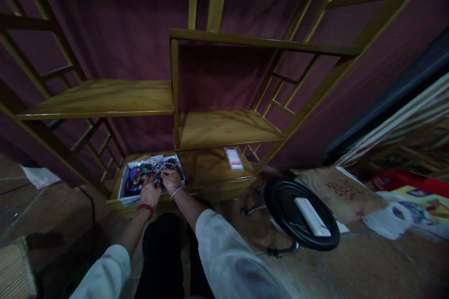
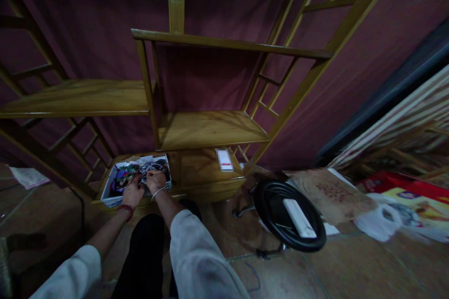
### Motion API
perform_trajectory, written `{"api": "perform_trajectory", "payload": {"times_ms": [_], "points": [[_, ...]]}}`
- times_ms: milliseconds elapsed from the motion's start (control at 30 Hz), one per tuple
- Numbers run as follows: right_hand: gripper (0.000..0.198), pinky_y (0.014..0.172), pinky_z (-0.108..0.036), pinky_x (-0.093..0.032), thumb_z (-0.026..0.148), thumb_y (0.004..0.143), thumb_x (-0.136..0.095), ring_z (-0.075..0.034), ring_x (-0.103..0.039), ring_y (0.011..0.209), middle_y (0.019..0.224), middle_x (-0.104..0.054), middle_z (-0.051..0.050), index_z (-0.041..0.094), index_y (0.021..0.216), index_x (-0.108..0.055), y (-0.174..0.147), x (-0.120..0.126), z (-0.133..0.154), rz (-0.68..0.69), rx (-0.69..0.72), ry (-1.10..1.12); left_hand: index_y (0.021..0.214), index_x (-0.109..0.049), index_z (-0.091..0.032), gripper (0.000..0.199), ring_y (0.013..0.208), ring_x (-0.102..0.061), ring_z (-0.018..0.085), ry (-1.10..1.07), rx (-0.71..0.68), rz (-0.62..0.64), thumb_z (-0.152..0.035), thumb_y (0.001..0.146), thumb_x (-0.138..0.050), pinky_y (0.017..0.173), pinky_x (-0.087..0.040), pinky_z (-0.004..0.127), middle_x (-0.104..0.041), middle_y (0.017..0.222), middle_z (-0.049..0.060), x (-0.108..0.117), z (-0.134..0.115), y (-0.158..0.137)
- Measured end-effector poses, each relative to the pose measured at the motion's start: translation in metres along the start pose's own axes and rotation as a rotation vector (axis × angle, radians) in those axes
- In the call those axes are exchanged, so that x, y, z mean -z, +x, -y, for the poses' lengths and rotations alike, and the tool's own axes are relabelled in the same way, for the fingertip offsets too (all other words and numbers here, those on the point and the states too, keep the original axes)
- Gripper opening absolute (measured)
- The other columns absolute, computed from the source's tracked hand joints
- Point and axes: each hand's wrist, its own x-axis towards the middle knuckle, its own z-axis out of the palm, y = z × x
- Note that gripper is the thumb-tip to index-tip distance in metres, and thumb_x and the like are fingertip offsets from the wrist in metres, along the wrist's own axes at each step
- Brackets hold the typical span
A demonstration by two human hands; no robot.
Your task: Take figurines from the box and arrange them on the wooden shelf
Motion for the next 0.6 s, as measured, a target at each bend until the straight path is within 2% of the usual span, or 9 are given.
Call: {"api": "perform_trajectory", "payload": {"times_ms": [133, 367, 600], "points": [[0.024, 0.071, -0.015, -0.047, 0.024, 0.080, -0.048, -0.011, -0.063, 0.085, 0.096, -0.069, 0.001, 0.025, 0.092, -0.069, 0.004, -0.010, 0.003, 0.028, -0.047, 0.080, 0.115, -0.052, -0.012, 0.041, 0.106, -0.053, 0.023, 0.028, 0.038, 0.005, -0.015, 0.077, -0.039, 0.088, -0.044, 0.033, -0.052, 0.120, 0.013, 0.003, 0.008, 0.008], [0.024, 0.072, -0.016, -0.047, 0.026, 0.079, -0.050, -0.013, -0.063, 0.087, 0.095, -0.069, 0.000, 0.024, 0.094, -0.069, 0.012, -0.031, 0.011, 0.057, -0.052, 0.157, 0.113, -0.054, -0.011, 0.040, 0.108, -0.051, 0.024, 0.045, 0.020, -0.037, -0.012, 0.076, -0.040, 0.091, -0.042, 0.034, -0.053, 0.119, 0.014, 0.004, 0.035, 0.018], [0.025, 0.068, -0.012, -0.044, 0.023, 0.080, -0.048, -0.010, -0.063, 0.084, 0.093, -0.069, -0.001, 0.020, 0.092, -0.069, 0.018, -0.032, 0.024, 0.109, -0.046, 0.190, 0.126, -0.043, -0.010, 0.050, 0.103, -0.053, 0.026, 0.122, 0.094, -0.055, -0.016, 0.076, -0.039, 0.086, -0.044, 0.036, -0.053, 0.115, 0.016, 0.020, 0.046, 0.025]]}}
